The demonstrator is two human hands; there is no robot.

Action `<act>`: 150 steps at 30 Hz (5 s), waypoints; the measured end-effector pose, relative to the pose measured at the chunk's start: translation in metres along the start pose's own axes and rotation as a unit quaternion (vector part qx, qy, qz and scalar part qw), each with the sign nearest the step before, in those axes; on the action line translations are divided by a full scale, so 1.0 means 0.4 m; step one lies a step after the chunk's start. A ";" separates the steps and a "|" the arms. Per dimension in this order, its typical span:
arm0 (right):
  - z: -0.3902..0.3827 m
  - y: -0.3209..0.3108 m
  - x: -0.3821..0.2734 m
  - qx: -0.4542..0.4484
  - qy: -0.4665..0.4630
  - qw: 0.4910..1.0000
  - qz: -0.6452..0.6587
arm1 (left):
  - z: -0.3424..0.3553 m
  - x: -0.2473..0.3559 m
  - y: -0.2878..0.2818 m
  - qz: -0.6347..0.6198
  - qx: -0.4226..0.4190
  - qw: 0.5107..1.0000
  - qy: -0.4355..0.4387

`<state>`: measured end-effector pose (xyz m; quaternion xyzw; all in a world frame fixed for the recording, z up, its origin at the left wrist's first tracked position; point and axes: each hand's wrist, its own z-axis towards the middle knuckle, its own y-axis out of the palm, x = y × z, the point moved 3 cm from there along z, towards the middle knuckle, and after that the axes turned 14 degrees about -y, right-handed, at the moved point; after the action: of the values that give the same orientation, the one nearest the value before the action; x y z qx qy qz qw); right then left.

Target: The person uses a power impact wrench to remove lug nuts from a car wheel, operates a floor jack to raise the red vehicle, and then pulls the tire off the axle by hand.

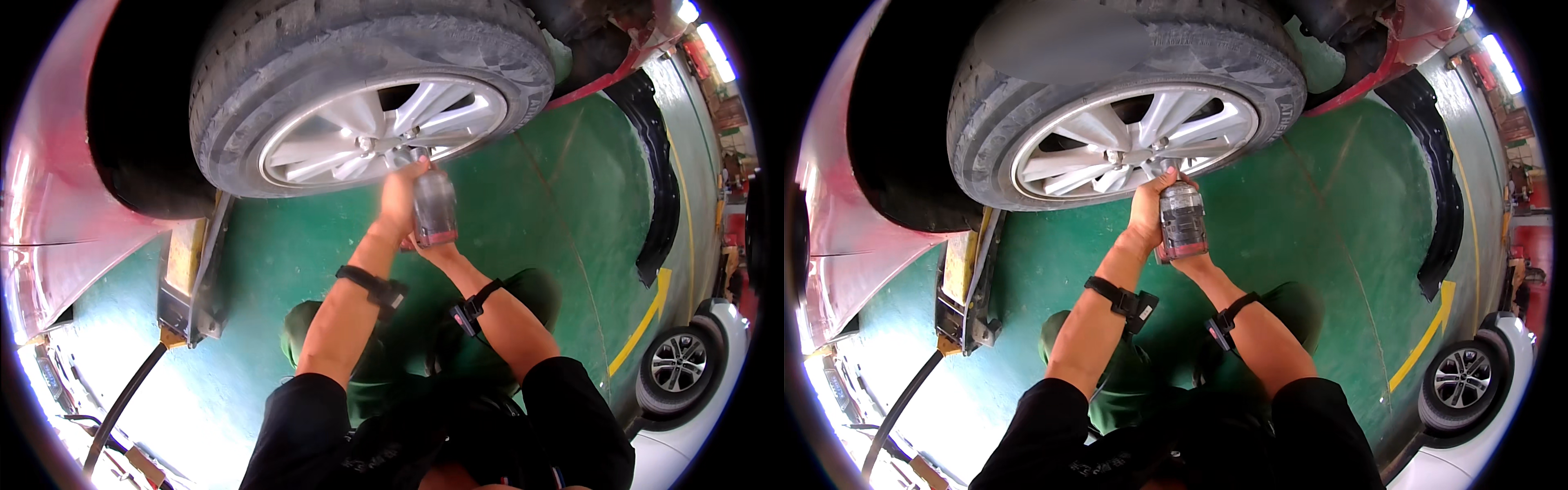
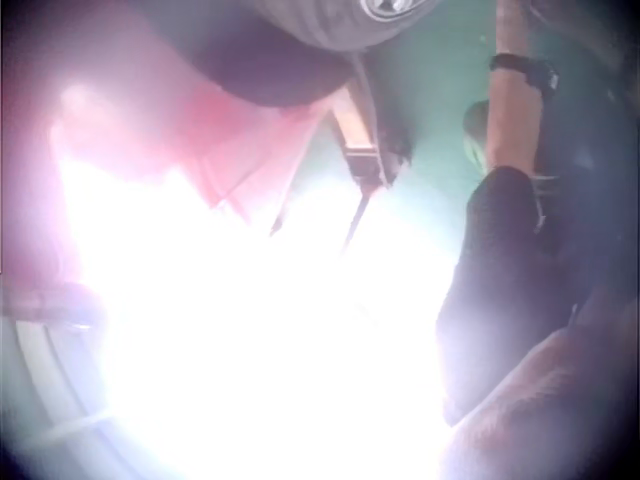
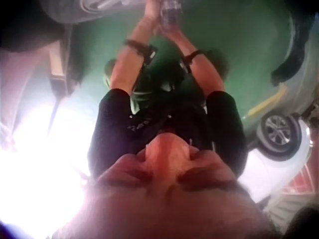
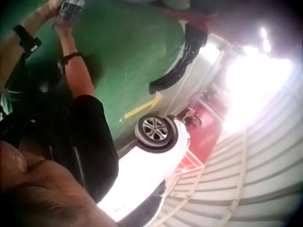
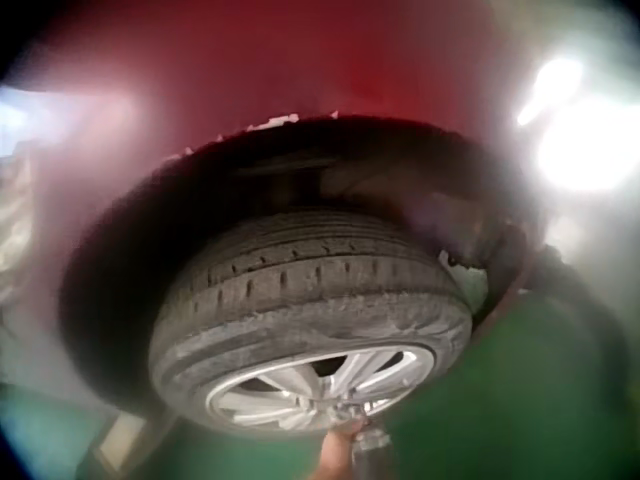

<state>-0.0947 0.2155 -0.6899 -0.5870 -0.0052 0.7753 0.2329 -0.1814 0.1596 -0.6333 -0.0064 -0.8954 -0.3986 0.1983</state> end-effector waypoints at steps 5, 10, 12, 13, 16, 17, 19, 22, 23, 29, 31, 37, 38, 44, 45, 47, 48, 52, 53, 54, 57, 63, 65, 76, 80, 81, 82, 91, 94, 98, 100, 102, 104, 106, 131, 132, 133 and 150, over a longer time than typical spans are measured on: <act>0.007 0.003 -0.018 -0.085 -0.015 0.992 -0.095 | 0.010 0.020 -0.052 -0.037 0.004 0.999 -0.005; -0.008 0.022 0.021 -0.024 -0.053 0.992 -0.112 | 0.020 0.017 -0.089 -0.052 0.039 0.998 -0.015; 0.005 0.038 0.007 -0.004 -0.072 0.992 -0.100 | 0.017 0.025 -0.109 -0.013 0.012 1.000 -0.023; -0.001 0.032 0.012 0.006 -0.074 0.992 -0.099 | 0.016 0.022 -0.099 -0.015 0.013 0.999 -0.028; -0.004 0.021 0.036 -0.009 -0.032 0.998 -0.057 | 0.005 0.037 -0.063 0.021 0.022 1.000 0.004; -0.001 0.022 0.038 -0.017 -0.017 0.999 -0.043 | 0.002 0.036 -0.066 0.021 0.014 1.000 0.005; 0.005 0.016 0.020 -0.008 -0.040 0.998 -0.037 | -0.004 0.037 -0.081 0.020 0.007 1.000 0.006; 0.028 0.002 0.005 -0.022 0.028 0.999 -0.009 | -0.001 0.033 -0.114 0.009 -0.008 1.000 0.004; 0.026 -0.020 0.042 -0.017 0.028 0.999 -0.012 | 0.012 0.026 -0.112 0.005 -0.028 1.000 0.010; 0.046 -0.053 0.020 -0.046 -0.043 0.985 -0.158 | 0.030 0.021 -0.110 -0.037 -0.085 0.996 -0.016; 0.029 -0.023 0.032 -0.026 0.007 1.000 -0.012 | 0.036 0.022 -0.092 0.005 0.010 1.000 -0.014; 0.022 0.058 -0.020 -0.056 -0.080 0.990 -0.102 | 0.025 0.055 -0.076 0.085 0.229 0.969 0.030; 0.018 0.060 -0.005 -0.072 -0.087 0.985 -0.134 | 0.033 0.059 -0.090 0.083 0.228 0.970 0.032; 0.025 0.010 0.035 0.001 -0.029 1.000 -0.001 | 0.065 0.046 -0.122 -0.127 -0.015 0.992 0.005; 0.032 0.005 0.035 0.000 0.016 0.999 0.042 | 0.060 0.049 -0.127 -0.117 -0.029 0.993 0.015; 0.030 0.003 0.032 0.000 0.063 0.995 0.083 | 0.057 0.045 -0.125 -0.113 -0.030 0.993 0.019; 0.031 0.010 0.027 0.020 0.063 0.989 0.135 | 0.054 0.043 -0.124 -0.109 -0.029 0.993 0.024; 0.017 0.004 0.048 -0.026 0.109 0.991 0.075 | 0.020 0.045 -0.080 0.034 0.006 0.998 0.045; 0.014 0.009 0.056 -0.051 0.122 0.990 0.039 | 0.024 0.047 -0.082 0.057 0.031 0.996 0.057; 0.020 0.017 0.054 -0.036 0.038 0.999 0.010 | 0.023 0.047 -0.079 0.056 0.032 0.996 0.058; 0.017 0.033 0.055 -0.041 -0.060 0.996 -0.060 | 0.026 0.042 -0.087 0.106 0.108 0.986 0.073; 0.018 0.060 0.029 -0.035 -0.117 0.977 -0.177 | 0.023 0.044 -0.083 0.112 0.111 0.985 0.070; 0.020 0.062 0.029 -0.038 -0.102 0.977 -0.181 | 0.026 0.043 -0.091 0.115 0.115 0.984 0.075; 0.022 0.069 0.052 -0.089 -0.084 0.977 -0.177 | 0.025 0.043 -0.082 0.123 0.124 0.981 0.080; 0.015 0.068 0.079 -0.052 -0.074 0.985 -0.146 | 0.043 0.039 -0.112 0.133 0.107 0.982 0.079; 0.014 0.059 0.081 -0.043 -0.086 0.986 -0.133 | 0.045 0.032 -0.118 0.115 0.087 0.987 0.073; 0.013 0.052 0.077 -0.038 -0.092 0.987 -0.128 | 0.043 0.029 -0.115 0.096 0.067 0.991 0.067; -0.008 0.036 0.048 -0.021 -0.097 0.988 -0.120 | 0.045 0.033 -0.105 -0.009 0.064 0.998 -0.005; -0.011 0.044 0.070 -0.023 -0.090 0.988 -0.123 | 0.055 0.036 -0.121 0.002 0.084 0.996 -0.011; -0.007 0.029 0.108 -0.082 -0.027 0.992 -0.088 | 0.063 0.019 -0.116 -0.010 0.082 0.997 0.001; 0.000 0.030 0.086 -0.004 -0.068 0.997 -0.036 | 0.062 0.022 -0.131 -0.018 0.069 0.997 0.005; 0.004 0.041 0.056 -0.003 -0.004 0.999 -0.036 | 0.058 0.039 -0.145 -0.022 0.078 0.996 0.021; -0.010 0.016 0.043 -0.030 0.090 0.994 -0.061 | 0.045 0.023 -0.121 -0.056 0.046 0.997 -0.008; -0.018 -0.009 0.057 -0.057 0.191 0.979 0.050 | 0.042 0.017 -0.102 -0.073 0.025 0.997 0.004; 0.001 0.004 0.000 -0.106 0.047 0.990 -0.082 | 0.058 0.041 -0.152 0.000 0.048 0.999 -0.021; 0.013 0.001 0.003 -0.105 0.042 0.990 -0.080 | 0.057 0.039 -0.152 -0.010 0.038 0.999 0.014; 0.017 -0.019 0.020 -0.082 0.044 0.995 -0.022 | 0.057 0.035 -0.128 -0.020 0.022 0.999 0.043; -0.030 0.143 0.034 0.024 0.236 0.920 0.313 | 0.006 0.058 -0.190 0.202 0.213 0.940 0.173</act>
<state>-0.1066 0.1663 -0.7220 -0.7191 0.2519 0.6475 -0.0132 -0.2165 0.1059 -0.6805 -0.0754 -0.8914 -0.1450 0.4228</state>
